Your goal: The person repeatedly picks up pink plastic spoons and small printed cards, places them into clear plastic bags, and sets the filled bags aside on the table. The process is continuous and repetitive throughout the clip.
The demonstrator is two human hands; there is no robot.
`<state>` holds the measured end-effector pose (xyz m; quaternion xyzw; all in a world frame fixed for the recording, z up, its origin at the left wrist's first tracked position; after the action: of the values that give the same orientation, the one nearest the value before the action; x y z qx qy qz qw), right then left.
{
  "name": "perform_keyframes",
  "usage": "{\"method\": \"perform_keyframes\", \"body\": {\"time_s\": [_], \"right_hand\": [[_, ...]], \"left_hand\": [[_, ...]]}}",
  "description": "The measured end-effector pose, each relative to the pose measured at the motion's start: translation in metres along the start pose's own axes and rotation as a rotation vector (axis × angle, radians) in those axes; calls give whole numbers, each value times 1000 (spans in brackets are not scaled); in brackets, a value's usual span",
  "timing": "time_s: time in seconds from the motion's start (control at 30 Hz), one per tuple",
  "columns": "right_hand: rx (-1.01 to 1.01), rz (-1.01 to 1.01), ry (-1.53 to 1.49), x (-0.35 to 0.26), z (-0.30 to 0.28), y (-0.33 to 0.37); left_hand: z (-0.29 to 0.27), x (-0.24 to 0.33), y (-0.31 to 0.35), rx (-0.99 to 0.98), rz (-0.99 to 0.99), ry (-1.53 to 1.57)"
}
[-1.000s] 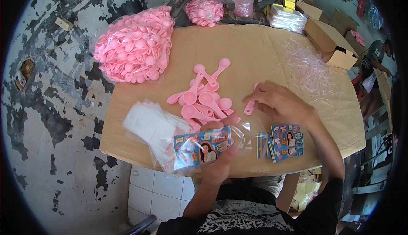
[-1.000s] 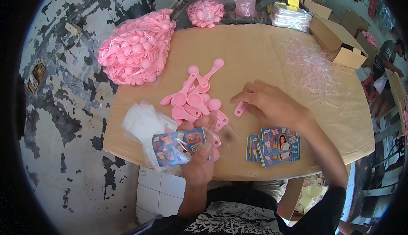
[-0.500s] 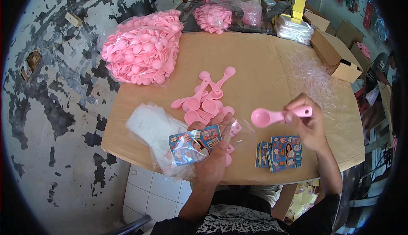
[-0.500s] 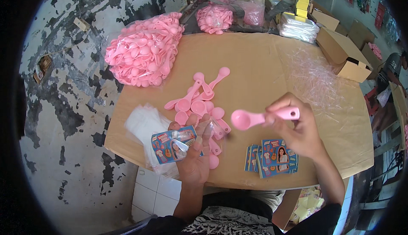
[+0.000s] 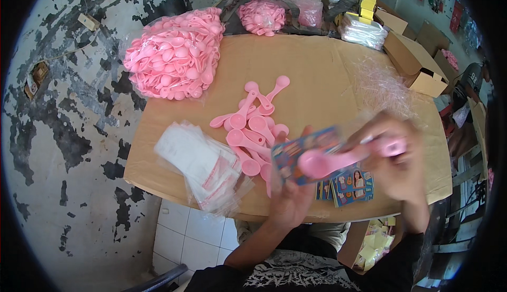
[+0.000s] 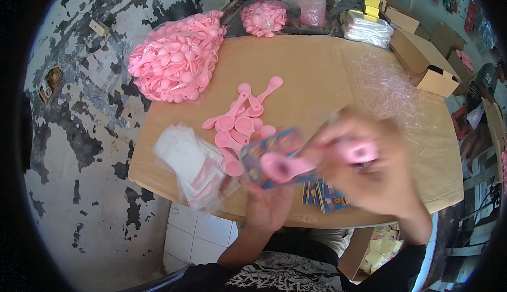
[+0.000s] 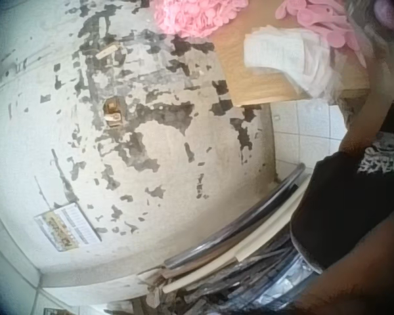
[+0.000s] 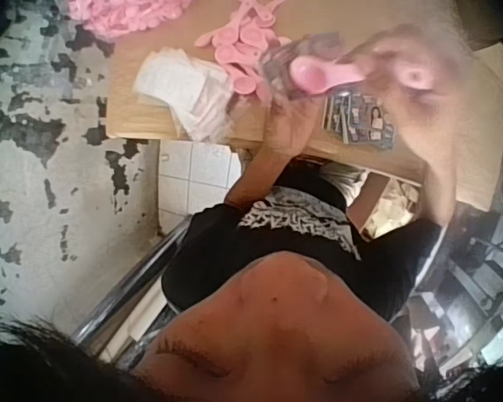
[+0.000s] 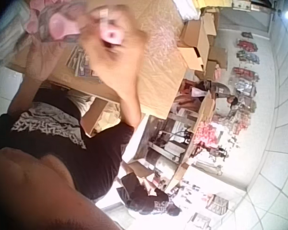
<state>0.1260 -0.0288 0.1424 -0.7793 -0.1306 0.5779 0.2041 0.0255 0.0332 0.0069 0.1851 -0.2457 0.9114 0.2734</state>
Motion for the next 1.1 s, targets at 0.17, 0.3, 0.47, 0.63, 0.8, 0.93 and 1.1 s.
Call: {"method": "perform_keyframes", "body": {"time_s": [0.17, 0.3, 0.47, 0.63, 0.8, 0.93, 1.1], "right_hand": [[207, -211, 324, -21, -42, -13], [86, -13, 538, -31, -23, -34], [-136, 22, 294, -1, 10, -39], [77, -196, 309, 14, -5, -39], [-171, 259, 28, 40, 3, -34], [-180, 162, 50, 42, 10, -32], [-86, 131, -107, 54, 6, -32]], "left_hand": [[-13, 29, -9, 103, 76, -292], [18, 45, -16, -79, 214, -1076], [20, 15, -18, -233, -57, -1574], [4, 21, -14, -200, -240, -990], [-3, 27, 2, -375, -456, -677], [-18, 43, -4, -44, -263, -819], [0, 41, -17, -110, -245, -987]]}}
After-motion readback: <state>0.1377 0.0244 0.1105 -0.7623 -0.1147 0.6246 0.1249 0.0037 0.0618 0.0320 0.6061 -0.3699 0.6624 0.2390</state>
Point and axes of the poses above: each hand's wrist, its own y-axis away from the middle knuckle, its own z-axis out of the palm, x = y × z, the point moved 6 cm from there along -y, towards the middle knuckle, and after that the axes turned 15 degrees about -y, right-handed, at the moved point
